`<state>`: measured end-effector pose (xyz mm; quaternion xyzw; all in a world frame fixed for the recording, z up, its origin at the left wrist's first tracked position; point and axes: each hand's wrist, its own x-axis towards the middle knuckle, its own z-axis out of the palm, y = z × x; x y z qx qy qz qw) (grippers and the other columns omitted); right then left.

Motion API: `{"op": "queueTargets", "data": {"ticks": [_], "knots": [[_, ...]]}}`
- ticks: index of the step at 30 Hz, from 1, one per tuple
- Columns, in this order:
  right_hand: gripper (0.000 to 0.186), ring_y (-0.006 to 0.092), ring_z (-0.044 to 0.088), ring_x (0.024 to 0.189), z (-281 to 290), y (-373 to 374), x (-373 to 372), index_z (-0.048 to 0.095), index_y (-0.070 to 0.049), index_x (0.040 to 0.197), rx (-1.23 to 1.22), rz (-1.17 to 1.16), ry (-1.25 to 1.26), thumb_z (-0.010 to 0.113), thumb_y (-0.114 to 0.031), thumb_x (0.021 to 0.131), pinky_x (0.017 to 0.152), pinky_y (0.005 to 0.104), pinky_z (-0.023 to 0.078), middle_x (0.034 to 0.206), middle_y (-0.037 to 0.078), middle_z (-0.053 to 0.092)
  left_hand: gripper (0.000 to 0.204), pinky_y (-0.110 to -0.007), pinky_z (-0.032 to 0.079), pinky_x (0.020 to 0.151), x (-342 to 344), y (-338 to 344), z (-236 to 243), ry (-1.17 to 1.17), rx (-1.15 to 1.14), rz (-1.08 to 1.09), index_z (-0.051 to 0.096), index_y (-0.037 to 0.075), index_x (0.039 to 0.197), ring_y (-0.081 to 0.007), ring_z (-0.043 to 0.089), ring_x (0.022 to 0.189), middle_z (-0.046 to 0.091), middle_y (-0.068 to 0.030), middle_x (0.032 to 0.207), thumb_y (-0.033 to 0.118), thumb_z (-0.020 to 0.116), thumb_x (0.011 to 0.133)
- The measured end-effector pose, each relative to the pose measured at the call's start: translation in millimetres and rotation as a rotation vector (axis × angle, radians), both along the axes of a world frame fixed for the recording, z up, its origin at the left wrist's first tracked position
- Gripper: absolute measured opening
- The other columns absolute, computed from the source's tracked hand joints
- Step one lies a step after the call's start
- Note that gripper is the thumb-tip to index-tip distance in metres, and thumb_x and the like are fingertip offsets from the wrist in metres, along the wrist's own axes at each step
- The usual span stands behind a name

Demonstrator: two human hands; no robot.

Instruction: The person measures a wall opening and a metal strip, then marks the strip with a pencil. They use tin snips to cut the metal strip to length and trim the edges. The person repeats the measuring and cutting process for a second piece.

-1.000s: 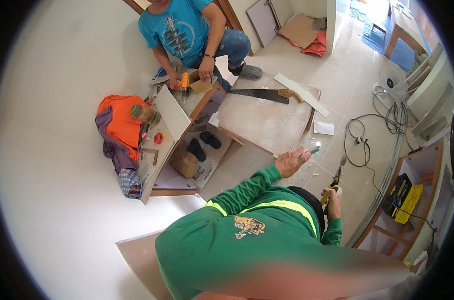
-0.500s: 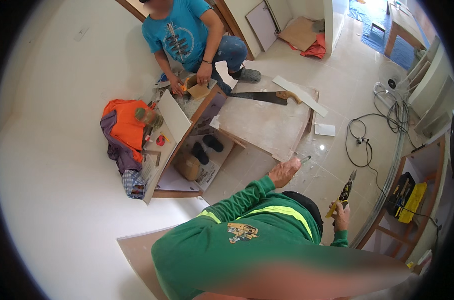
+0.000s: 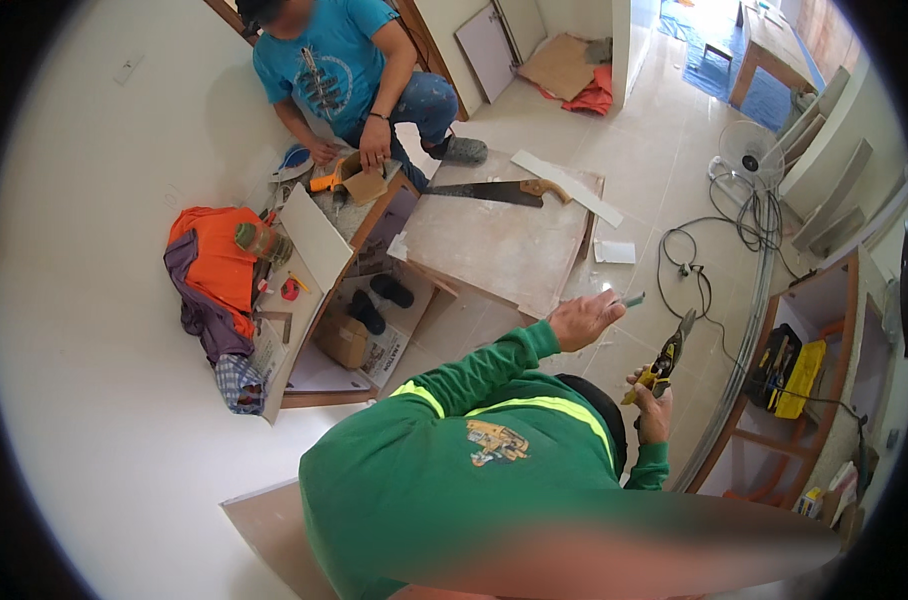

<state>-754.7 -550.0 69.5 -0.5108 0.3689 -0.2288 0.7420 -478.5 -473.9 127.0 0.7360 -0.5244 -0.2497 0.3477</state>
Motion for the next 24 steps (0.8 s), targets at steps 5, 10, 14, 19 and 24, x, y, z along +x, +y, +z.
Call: {"op": "queueTargets", "data": {"ticks": [5,10,14,19,24], "knots": [[0.043,0.0243,0.068,0.108,25.5,35.9,12.2,0.055,0.000,0.138,0.166,0.027,-0.053,0.068,-0.009,0.098,0.101,0.0420,0.054,0.116,0.010,0.066,0.065,-0.061,0.052,0.088,29.7,6.3,-3.3,0.099,0.043,0.007,0.055,0.006,0.127,-0.0547,0.066,0.102,0.070,-0.0307,0.106,0.064,0.030,0.113],[0.042,0.0228,0.066,0.105,25.6,58.6,38.7,0.055,0.001,0.136,-0.100,0.039,0.182,0.069,-0.010,0.098,0.099,0.0390,0.053,0.114,0.009,0.066,0.062,-0.061,0.052,0.087,66.5,17.2,-0.3,0.112,0.055,-0.050,0.055,0.006,0.125,-0.0543,0.066,0.102,0.070,-0.0305,0.105,0.063,0.032,0.113],[0.027,0.0148,0.063,0.092,23.9,84.2,61.5,0.061,-0.003,0.123,-0.179,-0.048,0.221,0.071,-0.010,0.099,0.080,0.0321,0.053,0.105,0.004,0.066,0.063,-0.061,0.053,0.087,86.6,21.9,-4.3,0.089,0.047,-0.092,0.055,0.006,0.127,-0.0542,0.067,0.102,0.070,-0.0305,0.104,0.063,0.033,0.113],[0.023,0.0144,0.061,0.095,25.3,113.4,83.9,0.062,-0.003,0.122,-0.271,-0.120,0.286,0.068,-0.012,0.102,0.086,0.0311,0.050,0.105,0.003,0.064,0.068,-0.060,0.054,0.085,106.6,24.0,-7.2,0.126,0.076,-0.193,0.056,0.004,0.125,-0.0529,0.069,0.099,0.071,-0.0296,0.098,0.066,0.032,0.112],[0.024,0.0185,0.060,0.097,26.3,131.9,95.6,0.060,-0.001,0.121,-0.294,-0.151,0.359,0.066,-0.016,0.103,0.091,0.0342,0.049,0.108,0.006,0.063,0.070,-0.060,0.055,0.083,113.8,28.3,-8.6,0.112,0.052,-0.270,0.058,0.004,0.120,-0.0516,0.071,0.094,0.073,-0.0265,0.093,0.068,0.032,0.111]]}}
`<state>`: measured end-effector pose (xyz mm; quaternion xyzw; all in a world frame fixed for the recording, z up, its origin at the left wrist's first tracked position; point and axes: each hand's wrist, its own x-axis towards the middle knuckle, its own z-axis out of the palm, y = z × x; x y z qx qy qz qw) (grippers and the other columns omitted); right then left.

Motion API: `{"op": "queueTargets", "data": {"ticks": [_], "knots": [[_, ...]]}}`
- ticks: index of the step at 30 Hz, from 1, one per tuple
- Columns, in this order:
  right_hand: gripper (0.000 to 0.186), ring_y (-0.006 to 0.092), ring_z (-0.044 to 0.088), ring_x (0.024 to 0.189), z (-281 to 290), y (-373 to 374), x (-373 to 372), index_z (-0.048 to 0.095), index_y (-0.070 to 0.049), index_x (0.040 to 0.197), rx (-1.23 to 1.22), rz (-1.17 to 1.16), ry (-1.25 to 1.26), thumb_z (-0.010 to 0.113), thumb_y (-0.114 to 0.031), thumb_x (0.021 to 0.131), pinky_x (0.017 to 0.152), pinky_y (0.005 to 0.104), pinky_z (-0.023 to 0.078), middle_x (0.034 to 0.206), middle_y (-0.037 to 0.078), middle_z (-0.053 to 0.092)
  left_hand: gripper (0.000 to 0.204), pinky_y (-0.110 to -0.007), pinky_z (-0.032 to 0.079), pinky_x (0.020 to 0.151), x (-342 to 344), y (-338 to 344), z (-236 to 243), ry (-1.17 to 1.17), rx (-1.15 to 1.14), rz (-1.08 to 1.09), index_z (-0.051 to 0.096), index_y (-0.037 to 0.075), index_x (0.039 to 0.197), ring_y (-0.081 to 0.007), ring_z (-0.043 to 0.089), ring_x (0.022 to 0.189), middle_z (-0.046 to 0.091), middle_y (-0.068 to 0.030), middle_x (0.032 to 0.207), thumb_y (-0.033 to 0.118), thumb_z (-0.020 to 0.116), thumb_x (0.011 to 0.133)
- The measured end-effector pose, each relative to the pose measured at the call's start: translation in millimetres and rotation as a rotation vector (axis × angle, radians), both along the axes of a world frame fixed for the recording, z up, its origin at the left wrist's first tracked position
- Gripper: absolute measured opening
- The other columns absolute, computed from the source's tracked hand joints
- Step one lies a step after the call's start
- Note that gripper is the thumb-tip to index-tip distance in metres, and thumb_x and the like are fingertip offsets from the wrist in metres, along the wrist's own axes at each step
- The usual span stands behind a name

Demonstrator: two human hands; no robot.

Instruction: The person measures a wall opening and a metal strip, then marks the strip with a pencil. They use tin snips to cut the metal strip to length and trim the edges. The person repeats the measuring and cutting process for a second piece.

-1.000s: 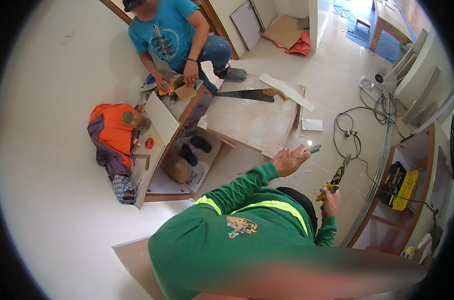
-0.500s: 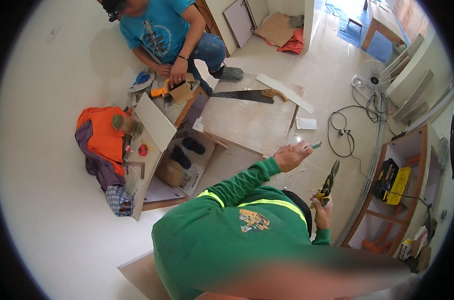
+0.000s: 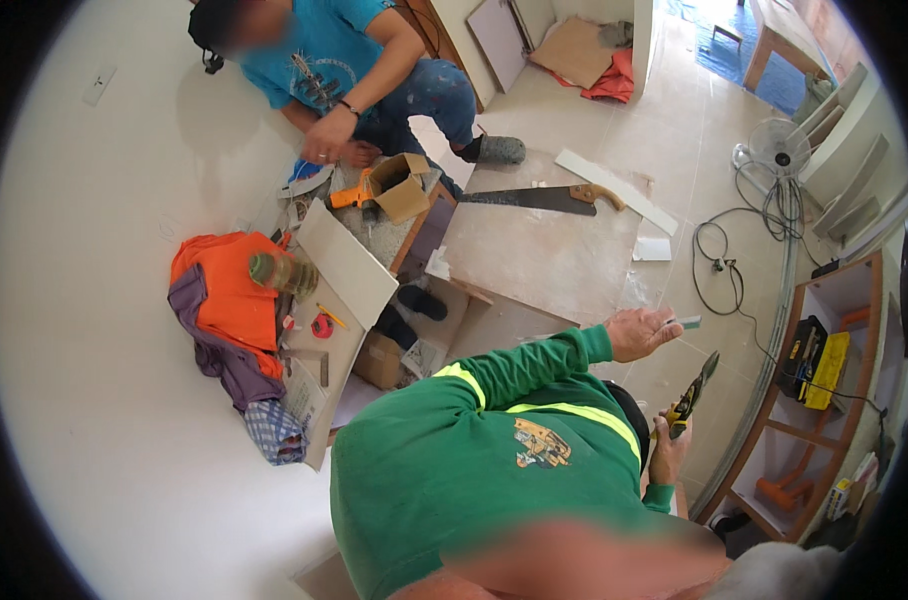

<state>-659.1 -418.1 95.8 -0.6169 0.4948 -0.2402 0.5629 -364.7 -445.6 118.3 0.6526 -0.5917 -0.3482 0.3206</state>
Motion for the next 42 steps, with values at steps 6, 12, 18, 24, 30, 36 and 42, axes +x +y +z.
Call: {"op": "queueTargets", "data": {"ticks": [6,12,18,24,30,36,42], "knots": [[0.020,0.0195,0.058,0.096,5.8,1.0,-4.2,0.058,-0.002,0.116,-0.068,0.033,0.052,0.064,-0.016,0.103,0.091,0.0355,0.048,0.101,0.007,0.059,0.065,-0.059,0.056,0.083,4.6,-4.2,5.9,-0.119,-0.071,0.043,0.060,0.004,0.116,-0.0497,0.072,0.093,0.072,-0.0263,0.093,0.065,0.038,0.111],[0.020,0.0198,0.057,0.093,13.7,-14.8,-18.6,0.057,-0.003,0.115,-0.151,0.108,0.092,0.064,-0.016,0.102,0.089,0.0361,0.049,0.099,0.007,0.057,0.063,-0.059,0.056,0.083,-4.4,-8.9,19.0,-0.164,-0.058,0.061,0.061,0.005,0.116,-0.0493,0.071,0.094,0.072,-0.0259,0.095,0.064,0.042,0.110],[0.021,0.0208,0.057,0.090,23.5,-27.7,-38.3,0.057,-0.002,0.115,-0.187,0.130,0.131,0.064,-0.017,0.102,0.086,0.0370,0.049,0.097,0.008,0.058,0.062,-0.058,0.057,0.083,-36.3,-5.3,22.0,-0.126,-0.049,0.077,0.062,0.005,0.114,-0.0490,0.072,0.095,0.072,-0.0263,0.095,0.063,0.043,0.110],[0.024,0.0229,0.060,0.091,28.8,-36.2,-51.3,0.056,-0.002,0.118,-0.192,0.134,0.146,0.065,-0.017,0.101,0.087,0.0379,0.050,0.097,0.010,0.060,0.065,-0.058,0.057,0.084,-54.3,-15.9,20.7,-0.139,-0.059,0.058,0.063,0.002,0.115,-0.0488,0.072,0.097,0.073,-0.0276,0.098,0.063,0.042,0.110],[0.033,0.0297,0.066,0.101,14.2,-43.3,-59.5,0.058,-0.001,0.127,-0.214,0.139,0.158,0.067,-0.019,0.101,0.094,0.0416,0.052,0.104,0.014,0.066,0.058,-0.054,0.061,0.087,-53.9,-33.7,-15.8,-0.493,-0.349,0.017,0.064,0.010,0.136,-0.0443,0.073,0.104,0.073,-0.0287,0.114,0.058,0.046,0.111],[0.040,0.0294,0.066,0.098,-10.1,-44.6,-58.3,0.057,0.000,0.134,-0.151,0.099,0.064,0.068,-0.015,0.098,0.092,0.0416,0.053,0.105,0.016,0.067,0.052,-0.058,0.058,0.078,-62.4,-39.1,-9.4,-0.377,-0.147,0.042,0.065,0.010,0.120,-0.0478,0.074,0.090,0.075,-0.0245,0.096,0.060,0.052,0.108],[0.046,0.0368,0.067,0.108,-18.1,-45.3,-55.0,0.054,0.000,0.139,-0.023,0.076,0.074,0.069,-0.017,0.098,0.099,0.0441,0.052,0.113,0.020,0.066,0.066,-0.056,0.058,0.085,-65.0,-52.6,34.1,-0.323,0.131,-0.056,0.064,0.003,0.132,-0.0474,0.073,0.100,0.074,-0.0275,0.106,0.062,0.048,0.109]]}}
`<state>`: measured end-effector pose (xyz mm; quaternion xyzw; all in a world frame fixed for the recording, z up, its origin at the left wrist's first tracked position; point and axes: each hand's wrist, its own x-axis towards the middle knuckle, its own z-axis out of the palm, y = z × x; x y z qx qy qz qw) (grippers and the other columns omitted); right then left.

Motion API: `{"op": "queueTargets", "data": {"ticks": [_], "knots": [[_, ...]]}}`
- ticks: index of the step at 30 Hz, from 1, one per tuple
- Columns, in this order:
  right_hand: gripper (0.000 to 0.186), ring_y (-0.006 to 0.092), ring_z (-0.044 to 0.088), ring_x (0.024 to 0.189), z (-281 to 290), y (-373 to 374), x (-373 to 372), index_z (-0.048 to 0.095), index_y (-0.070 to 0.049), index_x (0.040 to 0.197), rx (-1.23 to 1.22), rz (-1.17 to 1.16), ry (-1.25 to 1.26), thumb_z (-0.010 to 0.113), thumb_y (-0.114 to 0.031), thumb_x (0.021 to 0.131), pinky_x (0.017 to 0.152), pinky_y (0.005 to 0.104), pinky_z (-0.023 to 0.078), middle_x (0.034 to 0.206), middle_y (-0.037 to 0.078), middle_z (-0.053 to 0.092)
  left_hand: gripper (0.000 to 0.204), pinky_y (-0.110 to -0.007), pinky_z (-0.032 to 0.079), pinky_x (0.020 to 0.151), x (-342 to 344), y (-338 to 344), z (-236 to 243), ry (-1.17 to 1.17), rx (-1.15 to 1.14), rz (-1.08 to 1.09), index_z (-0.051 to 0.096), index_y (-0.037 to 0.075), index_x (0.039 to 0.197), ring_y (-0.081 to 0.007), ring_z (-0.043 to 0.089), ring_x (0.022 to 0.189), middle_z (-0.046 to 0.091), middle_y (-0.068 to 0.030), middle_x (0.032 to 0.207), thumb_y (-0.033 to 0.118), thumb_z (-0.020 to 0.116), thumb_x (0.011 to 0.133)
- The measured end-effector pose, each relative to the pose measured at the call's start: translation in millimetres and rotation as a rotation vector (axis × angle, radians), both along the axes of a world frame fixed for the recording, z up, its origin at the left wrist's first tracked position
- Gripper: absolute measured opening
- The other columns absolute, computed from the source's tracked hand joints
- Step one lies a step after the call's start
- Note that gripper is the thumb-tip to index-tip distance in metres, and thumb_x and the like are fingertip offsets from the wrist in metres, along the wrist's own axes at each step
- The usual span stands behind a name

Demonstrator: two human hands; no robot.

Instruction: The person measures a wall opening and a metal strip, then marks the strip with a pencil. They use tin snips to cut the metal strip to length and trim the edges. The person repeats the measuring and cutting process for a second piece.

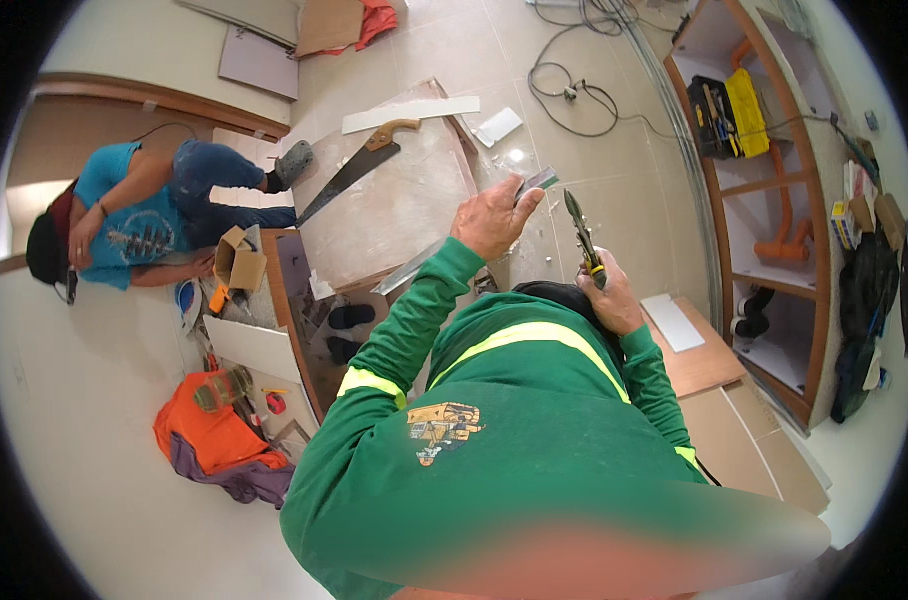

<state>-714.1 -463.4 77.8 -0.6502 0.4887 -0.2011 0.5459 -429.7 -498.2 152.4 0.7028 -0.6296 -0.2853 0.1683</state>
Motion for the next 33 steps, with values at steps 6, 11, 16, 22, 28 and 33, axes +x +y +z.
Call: {"op": "queueTargets", "data": {"ticks": [6,11,16,22,28,33], "knots": [[0.057,0.0456,0.061,0.128,-11.4,2.7,0.6,0.050,0.003,0.147,0.058,-0.031,0.073,0.070,-0.017,0.098,0.109,0.0470,0.048,0.137,0.030,0.061,0.059,-0.058,0.057,0.074,-16.2,-10.3,-28.0,-0.042,-0.061,-0.057,0.065,0.007,0.115,-0.0484,0.073,0.086,0.074,-0.0244,0.093,0.064,0.052,0.107],[0.059,0.0461,0.058,0.133,-25.3,7.9,-2.5,0.048,0.004,0.148,0.098,-0.032,0.071,0.072,-0.015,0.097,0.113,0.0468,0.047,0.140,0.030,0.060,0.060,-0.058,0.056,0.073,-24.6,-12.1,-55.0,-0.021,0.004,-0.076,0.065,0.006,0.108,-0.0483,0.072,0.087,0.073,-0.0239,0.091,0.065,0.053,0.106],[0.058,0.0470,0.059,0.132,-32.4,13.8,-2.2,0.048,0.006,0.146,0.041,-0.021,0.125,0.072,-0.014,0.097,0.112,0.0476,0.048,0.140,0.030,0.058,0.058,-0.059,0.055,0.073,-33.4,-12.4,-67.9,0.018,0.097,-0.039,0.064,0.007,0.105,-0.0487,0.072,0.087,0.073,-0.0237,0.090,0.064,0.054,0.106],[0.052,0.0476,0.063,0.123,-39.8,15.5,2.3,0.050,0.006,0.142,0.087,-0.052,0.139,0.071,-0.015,0.100,0.104,0.0488,0.051,0.129,0.031,0.062,0.058,-0.059,0.054,0.073,-38.1,-12.4,-70.4,0.042,0.089,0.007,0.065,0.008,0.103,-0.0492,0.071,0.086,0.073,-0.0234,0.089,0.065,0.054,0.105],[0.036,0.0480,0.068,0.105,-42.4,16.1,15.4,0.058,0.004,0.122,0.091,-0.145,0.177,0.070,-0.023,0.101,0.091,0.0515,0.054,0.108,0.029,0.068,0.060,-0.058,0.055,0.077,-33.0,-18.4,-67.3,0.011,0.146,-0.036,0.067,0.008,0.120,-0.0500,0.071,0.093,0.073,-0.0260,0.095,0.064,0.052,0.107],[0.029,0.0487,0.067,0.090,-56.2,14.3,21.4,0.061,0.001,0.101,0.160,-0.148,0.244,0.070,-0.025,0.099,0.079,0.0527,0.053,0.090,0.028,0.066,0.061,-0.059,0.056,0.074,-28.4,-23.1,-67.8,-0.016,0.109,-0.070,0.066,0.007,0.113,-0.0493,0.072,0.088,0.074,-0.0253,0.091,0.066,0.051,0.106]]}}
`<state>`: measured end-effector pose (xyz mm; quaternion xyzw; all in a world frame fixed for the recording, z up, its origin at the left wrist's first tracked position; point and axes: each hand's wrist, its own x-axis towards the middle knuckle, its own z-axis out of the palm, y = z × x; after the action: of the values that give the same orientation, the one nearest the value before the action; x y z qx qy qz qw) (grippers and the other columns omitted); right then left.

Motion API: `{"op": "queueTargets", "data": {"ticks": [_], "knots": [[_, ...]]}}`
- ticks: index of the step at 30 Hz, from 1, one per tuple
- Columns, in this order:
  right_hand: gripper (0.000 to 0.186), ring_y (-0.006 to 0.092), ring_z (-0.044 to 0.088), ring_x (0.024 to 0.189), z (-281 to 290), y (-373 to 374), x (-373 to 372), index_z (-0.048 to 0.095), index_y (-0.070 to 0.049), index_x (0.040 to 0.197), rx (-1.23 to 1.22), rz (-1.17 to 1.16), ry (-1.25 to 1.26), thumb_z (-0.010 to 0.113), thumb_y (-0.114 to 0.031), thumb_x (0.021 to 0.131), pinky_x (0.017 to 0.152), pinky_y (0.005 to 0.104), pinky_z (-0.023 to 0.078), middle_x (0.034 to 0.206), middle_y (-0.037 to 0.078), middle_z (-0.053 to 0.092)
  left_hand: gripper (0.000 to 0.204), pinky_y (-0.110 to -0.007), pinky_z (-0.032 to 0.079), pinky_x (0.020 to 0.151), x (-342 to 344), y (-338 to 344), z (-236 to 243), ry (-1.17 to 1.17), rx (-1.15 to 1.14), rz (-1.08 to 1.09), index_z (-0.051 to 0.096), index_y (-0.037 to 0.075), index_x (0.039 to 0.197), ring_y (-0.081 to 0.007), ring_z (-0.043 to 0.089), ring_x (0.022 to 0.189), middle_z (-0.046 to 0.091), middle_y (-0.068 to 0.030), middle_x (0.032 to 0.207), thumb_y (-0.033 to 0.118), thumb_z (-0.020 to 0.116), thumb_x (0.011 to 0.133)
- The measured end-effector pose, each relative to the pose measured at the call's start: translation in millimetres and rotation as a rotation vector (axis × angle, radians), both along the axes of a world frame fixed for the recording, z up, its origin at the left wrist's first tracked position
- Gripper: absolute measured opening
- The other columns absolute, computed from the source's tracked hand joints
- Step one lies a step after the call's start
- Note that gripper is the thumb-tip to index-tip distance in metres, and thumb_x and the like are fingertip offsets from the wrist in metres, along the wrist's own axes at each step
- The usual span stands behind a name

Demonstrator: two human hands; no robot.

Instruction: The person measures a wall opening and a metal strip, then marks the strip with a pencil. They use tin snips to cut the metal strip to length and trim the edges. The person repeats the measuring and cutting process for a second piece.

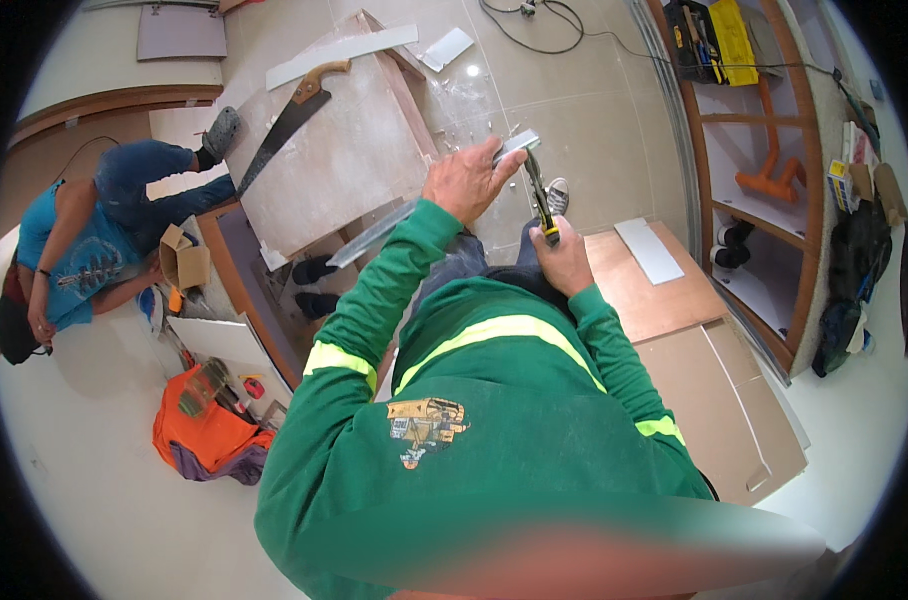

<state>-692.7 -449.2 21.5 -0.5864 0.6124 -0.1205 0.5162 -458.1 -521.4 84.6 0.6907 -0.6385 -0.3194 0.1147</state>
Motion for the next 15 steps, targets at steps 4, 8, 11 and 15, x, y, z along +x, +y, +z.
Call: {"op": "queueTargets", "data": {"ticks": [4,8,11,15], "knots": [[0.025,0.0477,0.065,0.080,-34.2,2.1,-1.2,0.061,0.001,0.096,-0.092,-0.010,-0.105,0.069,-0.023,0.095,0.074,0.0516,0.052,0.083,0.027,0.064,0.063,-0.060,0.056,0.074,0.1,-2.6,-13.5,-0.054,0.002,-0.048,0.065,0.007,0.110,-0.0495,0.072,0.088,0.073,-0.0267,0.090,0.067,0.048,0.107],[0.025,0.0433,0.067,0.075,-79.0,14.2,7.1,0.063,0.003,0.090,-0.019,-0.094,-0.120,0.067,-0.021,0.093,0.073,0.0511,0.052,0.079,0.027,0.065,0.068,-0.061,0.057,0.077,-0.8,-6.7,-41.5,-0.099,0.085,-0.099,0.065,0.007,0.113,-0.0499,0.073,0.091,0.075,-0.0269,0.096,0.071,0.044,0.106],[0.027,0.0439,0.069,0.077,-108.2,19.2,19.2,0.066,0.004,0.089,-0.003,-0.125,-0.097,0.067,-0.023,0.092,0.074,0.0510,0.053,0.080,0.028,0.067,0.073,-0.060,0.058,0.080,3.5,-10.9,-66.0,-0.201,0.147,-0.140,0.064,0.007,0.116,-0.0493,0.074,0.095,0.076,-0.0257,0.099,0.075,0.040,0.105],[0.031,0.0449,0.072,0.083,-124.2,14.7,32.0,0.069,0.005,0.090,-0.029,-0.118,-0.019,0.067,-0.026,0.091,0.076,0.0513,0.054,0.082,0.029,0.070,0.087,-0.058,0.059,0.082,19.4,-15.1,-95.0,-0.220,0.065,-0.193,0.065,0.006,0.119,-0.0473,0.076,0.093,0.077,-0.0256,0.096,0.086,0.042,0.097]]}}
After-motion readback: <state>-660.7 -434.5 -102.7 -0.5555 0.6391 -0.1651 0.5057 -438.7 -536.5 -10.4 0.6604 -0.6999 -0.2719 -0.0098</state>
